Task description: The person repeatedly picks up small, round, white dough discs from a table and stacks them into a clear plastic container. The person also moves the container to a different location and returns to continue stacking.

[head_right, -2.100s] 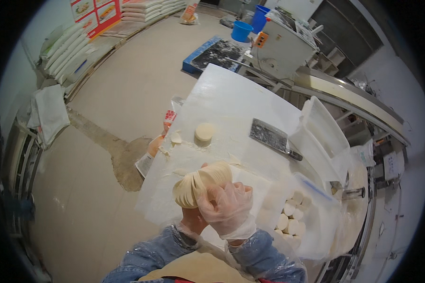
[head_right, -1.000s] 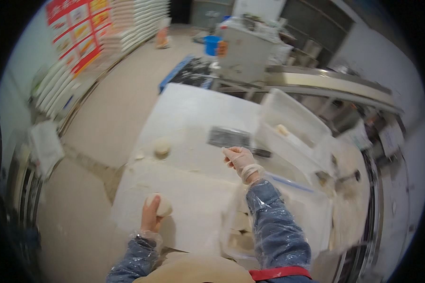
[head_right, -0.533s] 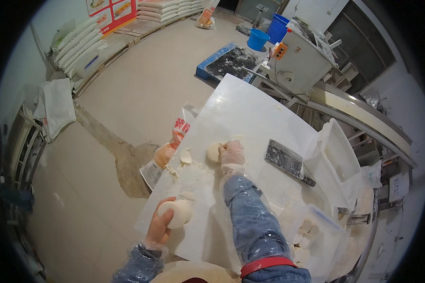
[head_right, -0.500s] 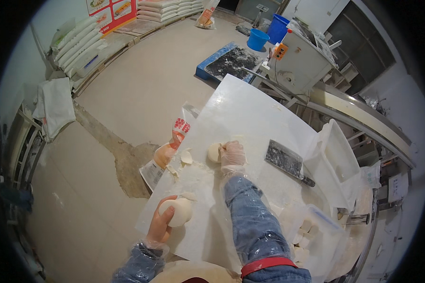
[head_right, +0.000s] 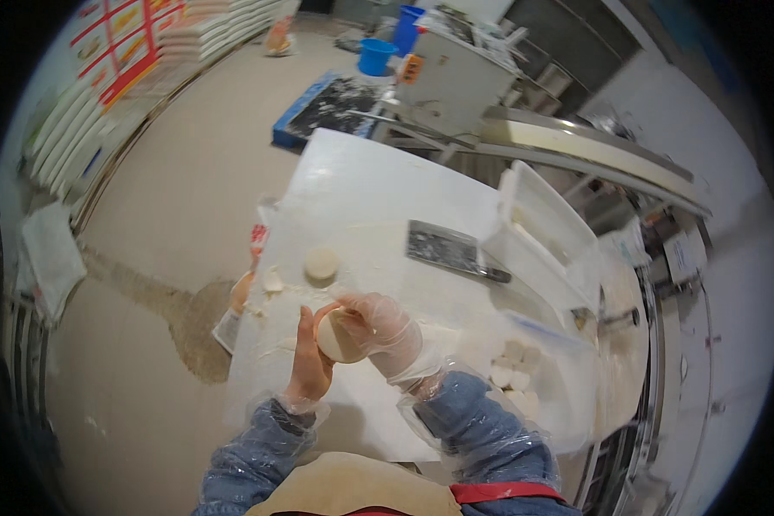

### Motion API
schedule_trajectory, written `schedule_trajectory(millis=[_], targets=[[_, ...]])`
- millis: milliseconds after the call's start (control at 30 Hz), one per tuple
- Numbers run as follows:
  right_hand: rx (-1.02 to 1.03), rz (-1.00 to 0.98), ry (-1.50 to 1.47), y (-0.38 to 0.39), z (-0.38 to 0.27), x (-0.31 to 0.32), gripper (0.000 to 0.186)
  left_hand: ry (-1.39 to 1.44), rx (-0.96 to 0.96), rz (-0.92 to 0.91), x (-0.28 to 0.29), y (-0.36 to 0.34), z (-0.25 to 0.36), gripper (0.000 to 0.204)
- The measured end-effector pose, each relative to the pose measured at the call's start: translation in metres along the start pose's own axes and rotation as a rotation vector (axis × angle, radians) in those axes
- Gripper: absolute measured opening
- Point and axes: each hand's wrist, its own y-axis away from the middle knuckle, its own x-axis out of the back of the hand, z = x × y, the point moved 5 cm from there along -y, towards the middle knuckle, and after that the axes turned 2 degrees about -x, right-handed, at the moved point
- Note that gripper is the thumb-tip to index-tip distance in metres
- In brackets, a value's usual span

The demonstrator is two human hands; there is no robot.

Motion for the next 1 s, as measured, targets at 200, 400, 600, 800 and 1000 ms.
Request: schedule_trajectory(millis=[200, 400, 600, 800, 1000], targets=[[-0.574, 0.688, -0.84, 0.071, 0.043, 0.096, 0.044, -0.127, -0.011, -0.141, -0.08, -0.001, -0.027, 0.036], [-0.356, 0.657, -0.833, 0.138, 0.033, 0.121, 0.065, -0.461, -0.211, -0.272, -0.172, 0.016, -0.106, 0.045], [-0.41, 0.698, -0.798, 0.283, 0.117, 0.268, 0.064, -1.219, -0.414, -0.276, -0.204, 0.011, -0.153, 0.058], [-0.996, 0.479, -0.565, 0.365, 0.261, 0.322, 0.052, -1.575, -0.263, -0.114, -0.141, 0.001, -0.197, 0.065], [-1.14, 0.101, -0.515, 0.355, 0.321, 0.262, 0.051, -1.554, -0.242, -0.125, -0.141, 0.003, -0.208, 0.063]])
